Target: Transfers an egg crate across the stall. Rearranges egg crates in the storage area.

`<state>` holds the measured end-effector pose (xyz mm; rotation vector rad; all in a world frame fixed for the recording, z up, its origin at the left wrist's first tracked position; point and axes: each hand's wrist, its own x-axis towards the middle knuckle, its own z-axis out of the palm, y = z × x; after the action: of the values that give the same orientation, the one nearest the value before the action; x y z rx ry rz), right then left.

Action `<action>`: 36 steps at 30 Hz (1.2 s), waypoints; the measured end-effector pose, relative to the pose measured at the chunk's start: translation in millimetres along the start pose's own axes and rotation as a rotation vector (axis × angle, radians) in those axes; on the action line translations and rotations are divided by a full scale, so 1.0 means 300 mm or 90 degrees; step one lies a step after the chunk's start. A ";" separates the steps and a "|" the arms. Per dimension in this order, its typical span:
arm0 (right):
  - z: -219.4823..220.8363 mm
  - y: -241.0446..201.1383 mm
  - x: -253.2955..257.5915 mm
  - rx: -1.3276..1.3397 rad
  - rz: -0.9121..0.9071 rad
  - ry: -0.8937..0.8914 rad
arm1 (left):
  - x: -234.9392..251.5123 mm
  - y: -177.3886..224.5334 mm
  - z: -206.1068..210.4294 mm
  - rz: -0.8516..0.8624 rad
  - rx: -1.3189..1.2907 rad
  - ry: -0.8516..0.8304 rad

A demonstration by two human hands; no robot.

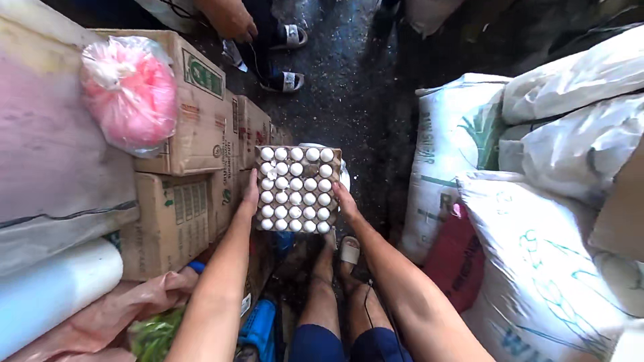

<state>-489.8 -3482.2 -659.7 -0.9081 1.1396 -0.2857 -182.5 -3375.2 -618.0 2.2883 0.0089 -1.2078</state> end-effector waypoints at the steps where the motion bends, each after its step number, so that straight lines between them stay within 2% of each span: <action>1: -0.014 -0.015 -0.008 -0.069 0.012 0.016 | -0.015 0.013 -0.001 -0.008 0.019 0.013; 3: -0.049 -0.050 -0.053 -0.168 0.061 0.034 | -0.068 0.036 -0.009 0.011 0.054 0.033; 5: -0.084 -0.078 -0.129 -0.199 0.100 0.061 | -0.126 0.039 -0.020 0.079 0.092 0.037; 10: -0.159 -0.118 -0.407 -0.251 0.184 0.080 | -0.426 -0.092 -0.050 0.187 0.147 0.077; 12: -0.171 -0.097 -0.524 -0.296 0.221 0.068 | -0.605 -0.206 -0.059 0.195 0.142 0.062; 15: -0.153 -0.066 -0.686 -0.375 0.238 -0.010 | -0.894 -0.425 -0.067 0.132 0.116 0.019; 19: -0.081 -0.041 -0.862 -0.451 0.229 -0.146 | -1.294 -0.781 -0.055 -0.039 0.039 -0.041; 23: -0.001 -0.094 -0.921 -0.532 0.227 -0.220 | -1.621 -1.165 0.009 -0.211 -0.030 -0.053; 26: 0.054 -0.163 -0.863 -0.615 0.173 -0.226 | -1.790 -1.391 0.061 -0.238 -0.130 -0.022; 29: 0.117 -0.228 -0.831 -0.720 0.166 -0.237 | -1.953 -1.568 0.120 -0.294 -0.244 0.037; 31: 0.176 -0.253 -0.838 -0.772 0.149 -0.244 | -2.029 -1.621 0.143 -0.312 -0.258 0.050; 34: 0.278 -0.259 -0.883 -0.823 0.115 -0.267 | -2.086 -1.713 0.150 -0.283 -0.257 0.054; 36: 0.322 -0.241 -0.898 -0.839 0.112 -0.286 | -2.127 -1.763 0.160 -0.276 -0.313 0.085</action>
<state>-503.6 -3314.4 -417.2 -1.8645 0.8889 0.8985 -732.8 -2794.8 -395.6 1.9678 0.7961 -1.0935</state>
